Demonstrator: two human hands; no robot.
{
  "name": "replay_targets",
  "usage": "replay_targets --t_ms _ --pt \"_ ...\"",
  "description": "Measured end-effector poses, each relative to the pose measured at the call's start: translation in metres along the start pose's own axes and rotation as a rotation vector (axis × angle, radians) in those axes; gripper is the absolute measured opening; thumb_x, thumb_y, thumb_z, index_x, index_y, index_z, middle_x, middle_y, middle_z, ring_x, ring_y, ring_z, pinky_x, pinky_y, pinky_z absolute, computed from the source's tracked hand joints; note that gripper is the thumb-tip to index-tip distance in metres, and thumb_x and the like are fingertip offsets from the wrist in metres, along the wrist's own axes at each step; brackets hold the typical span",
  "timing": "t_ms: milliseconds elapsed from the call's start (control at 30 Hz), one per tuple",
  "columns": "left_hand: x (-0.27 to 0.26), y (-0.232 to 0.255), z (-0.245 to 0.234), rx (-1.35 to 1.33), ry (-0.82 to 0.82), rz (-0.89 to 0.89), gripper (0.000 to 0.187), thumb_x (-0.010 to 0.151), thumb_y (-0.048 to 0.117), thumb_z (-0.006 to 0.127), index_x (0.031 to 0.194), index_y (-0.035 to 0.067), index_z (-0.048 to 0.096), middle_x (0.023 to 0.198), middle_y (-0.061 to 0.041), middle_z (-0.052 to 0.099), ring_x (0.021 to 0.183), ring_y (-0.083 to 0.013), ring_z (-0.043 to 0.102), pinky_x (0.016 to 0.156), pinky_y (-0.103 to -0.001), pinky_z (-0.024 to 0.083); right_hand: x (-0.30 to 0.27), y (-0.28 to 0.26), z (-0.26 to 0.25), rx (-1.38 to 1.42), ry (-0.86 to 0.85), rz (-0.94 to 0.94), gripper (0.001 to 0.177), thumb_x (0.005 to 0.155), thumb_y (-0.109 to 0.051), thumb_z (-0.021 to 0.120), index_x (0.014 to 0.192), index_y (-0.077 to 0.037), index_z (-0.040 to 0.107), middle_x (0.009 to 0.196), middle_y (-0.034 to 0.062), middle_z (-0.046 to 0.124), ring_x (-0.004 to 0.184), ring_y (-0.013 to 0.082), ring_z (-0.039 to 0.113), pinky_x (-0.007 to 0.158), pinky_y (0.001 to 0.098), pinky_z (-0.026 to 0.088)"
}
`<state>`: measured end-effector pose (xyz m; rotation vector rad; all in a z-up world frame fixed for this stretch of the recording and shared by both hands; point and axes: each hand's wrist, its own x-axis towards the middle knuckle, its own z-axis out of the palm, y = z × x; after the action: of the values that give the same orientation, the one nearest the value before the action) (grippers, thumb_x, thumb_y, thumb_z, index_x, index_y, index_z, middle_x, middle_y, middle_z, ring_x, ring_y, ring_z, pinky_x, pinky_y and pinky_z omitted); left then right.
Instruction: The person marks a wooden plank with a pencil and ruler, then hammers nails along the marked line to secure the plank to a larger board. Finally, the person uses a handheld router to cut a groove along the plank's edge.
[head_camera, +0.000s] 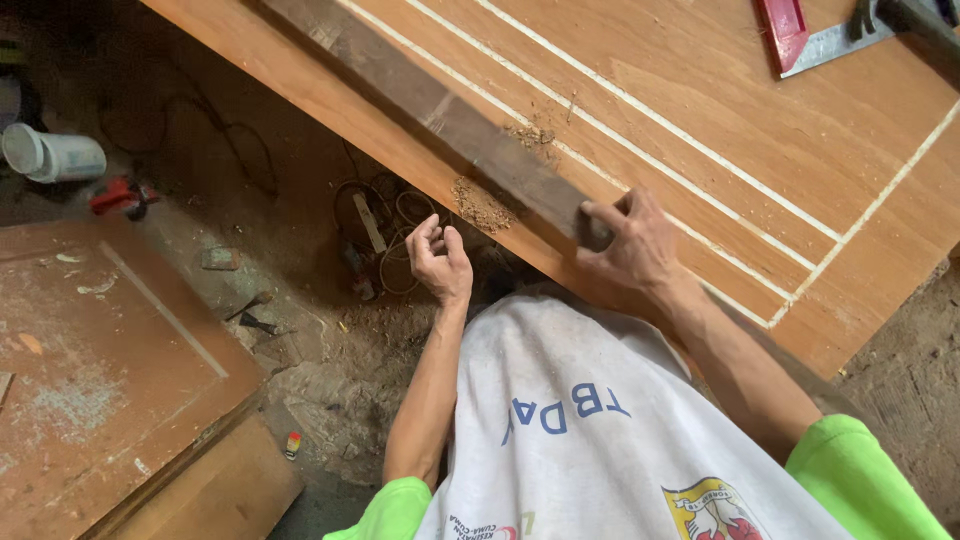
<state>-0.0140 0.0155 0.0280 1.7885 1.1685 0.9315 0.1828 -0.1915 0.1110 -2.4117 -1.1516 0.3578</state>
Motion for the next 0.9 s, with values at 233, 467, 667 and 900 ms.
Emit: replay_targets --t_ms 233,467,667,900 --pt "-0.002 0.012 0.021 0.062 -0.042 0.186 0.027 0.093 0.017 0.069 0.117 0.003 0.069 0.119 -0.01 0.067 0.104 -0.0237 0.066 0.084 -0.036 0.056 -0.018 -0.027 0.027 0.027 -0.132 0.025 0.066 0.061 -0.039 0.088 0.121 -0.016 0.073 0.096 0.0139 0.057 0.092 0.0292 0.054 0.073 0.0437 0.051" --pt "0.001 0.015 0.035 0.154 -0.116 0.326 0.029 0.091 0.017 0.071 0.117 0.004 0.068 0.119 -0.012 0.066 0.113 -0.0263 0.063 0.1 -0.041 0.051 -0.012 -0.023 0.008 0.088 -0.227 0.002 0.062 0.071 -0.044 0.085 0.124 -0.015 0.072 0.103 0.0186 0.061 0.096 0.0344 0.06 0.076 0.0468 0.054" --pt "-0.008 0.023 0.03 0.264 -0.119 0.391 0.027 0.09 0.022 0.075 0.112 0.006 0.071 0.115 -0.009 0.07 0.113 -0.0239 0.063 0.098 -0.042 0.046 0.004 0.034 -0.002 0.273 0.011 0.132 0.041 0.096 -0.034 0.072 0.125 -0.005 0.07 0.108 0.0203 0.066 0.096 0.0317 0.07 0.077 0.0432 0.059" --pt "-0.027 0.027 0.036 0.332 -0.179 0.471 0.028 0.089 0.024 0.077 0.11 0.006 0.071 0.113 -0.008 0.07 0.108 -0.0234 0.063 0.094 -0.041 0.044 0.08 0.166 -0.049 -0.003 0.453 0.476 0.048 0.096 -0.027 0.077 0.135 -0.006 0.061 0.117 0.0175 0.061 0.104 0.0294 0.063 0.087 0.0439 0.056"
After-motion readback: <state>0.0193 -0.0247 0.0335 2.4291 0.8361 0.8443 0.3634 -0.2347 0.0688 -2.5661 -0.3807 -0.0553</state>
